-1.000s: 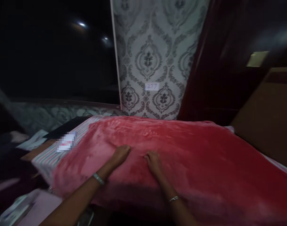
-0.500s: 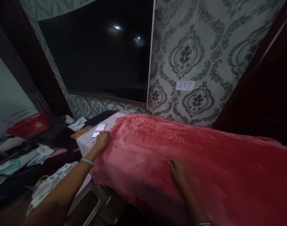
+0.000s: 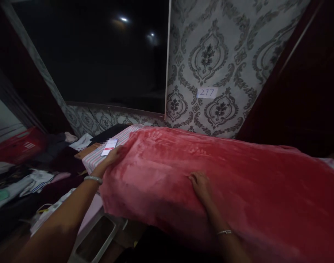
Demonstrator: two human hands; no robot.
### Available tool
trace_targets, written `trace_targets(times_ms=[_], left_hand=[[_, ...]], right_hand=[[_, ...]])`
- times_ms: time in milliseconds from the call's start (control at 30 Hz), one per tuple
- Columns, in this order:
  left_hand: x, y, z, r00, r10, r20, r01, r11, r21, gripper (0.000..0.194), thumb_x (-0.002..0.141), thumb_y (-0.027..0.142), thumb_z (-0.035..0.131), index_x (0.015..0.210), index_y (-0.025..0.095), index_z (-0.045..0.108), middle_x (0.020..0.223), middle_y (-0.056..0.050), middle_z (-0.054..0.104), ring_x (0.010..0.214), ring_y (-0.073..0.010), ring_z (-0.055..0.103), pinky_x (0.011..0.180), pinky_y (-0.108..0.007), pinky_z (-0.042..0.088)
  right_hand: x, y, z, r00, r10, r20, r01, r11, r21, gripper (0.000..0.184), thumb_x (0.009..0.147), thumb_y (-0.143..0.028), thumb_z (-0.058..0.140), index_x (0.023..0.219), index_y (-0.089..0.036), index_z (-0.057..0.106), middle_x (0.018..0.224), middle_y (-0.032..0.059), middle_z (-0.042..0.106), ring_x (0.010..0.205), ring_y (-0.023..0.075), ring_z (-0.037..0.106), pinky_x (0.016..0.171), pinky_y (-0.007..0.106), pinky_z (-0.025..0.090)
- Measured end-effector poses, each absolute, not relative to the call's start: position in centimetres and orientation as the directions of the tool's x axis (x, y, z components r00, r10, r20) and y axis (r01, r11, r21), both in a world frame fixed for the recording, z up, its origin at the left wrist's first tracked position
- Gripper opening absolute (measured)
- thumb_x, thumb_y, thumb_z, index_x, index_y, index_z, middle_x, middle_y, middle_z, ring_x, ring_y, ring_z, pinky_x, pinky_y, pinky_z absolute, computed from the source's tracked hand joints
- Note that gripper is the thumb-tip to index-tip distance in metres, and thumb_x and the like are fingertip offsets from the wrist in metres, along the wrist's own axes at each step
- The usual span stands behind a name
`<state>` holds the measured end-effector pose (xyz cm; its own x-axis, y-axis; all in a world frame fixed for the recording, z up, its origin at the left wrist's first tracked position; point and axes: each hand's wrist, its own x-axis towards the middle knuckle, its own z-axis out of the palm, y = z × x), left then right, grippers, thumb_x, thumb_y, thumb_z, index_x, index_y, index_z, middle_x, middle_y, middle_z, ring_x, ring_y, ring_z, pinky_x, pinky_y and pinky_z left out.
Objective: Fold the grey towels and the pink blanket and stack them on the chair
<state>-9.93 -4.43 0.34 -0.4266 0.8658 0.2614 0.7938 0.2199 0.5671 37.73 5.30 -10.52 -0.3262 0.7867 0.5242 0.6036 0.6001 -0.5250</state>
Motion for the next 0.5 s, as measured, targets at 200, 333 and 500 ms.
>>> trace_targets(times_ms=[200,333,500], left_hand=[[-11.7,-4.6,3.0,-0.421,0.876,0.236,0.698,0.147,0.701,0.023,0.074,0.026,0.052,0.08,0.017,0.073,0.09,-0.007,0.075,0.095,-0.0242,0.067,0.094,-0.037,0.051],[-12.4,-6.0,4.5,-0.368,0.911,0.185,0.63,0.099,0.77,0.03,0.069,0.042,0.066,0.084,0.017,0.074,0.094,-0.007,0.075,0.094,-0.0248,0.066,0.092,-0.037,0.051],[-12.1,-7.8,4.8,-0.305,0.947,0.105,0.552,0.086,0.829,0.058,0.047,0.064,0.08,0.081,0.017,0.075,0.094,-0.009,0.076,0.094,-0.0265,0.065,0.088,-0.036,0.051]], right_hand=[[37.9,5.3,-9.4,-0.315,0.791,0.524,0.593,0.595,-0.542,0.032,0.09,-0.038,0.044,0.085,-0.022,0.071,0.089,0.0101,0.073,0.089,0.0262,0.065,0.087,0.04,0.049],[38.4,5.8,-8.4,-0.299,0.801,0.518,0.597,0.581,-0.554,0.03,0.089,-0.036,0.045,0.083,-0.022,0.07,0.088,0.0097,0.072,0.089,0.0259,0.065,0.086,0.039,0.049],[38.5,6.1,-8.2,-0.332,0.81,0.483,0.595,0.577,-0.559,0.027,0.086,-0.034,0.049,0.084,-0.021,0.072,0.088,0.0095,0.073,0.088,0.0258,0.065,0.084,0.038,0.049]])
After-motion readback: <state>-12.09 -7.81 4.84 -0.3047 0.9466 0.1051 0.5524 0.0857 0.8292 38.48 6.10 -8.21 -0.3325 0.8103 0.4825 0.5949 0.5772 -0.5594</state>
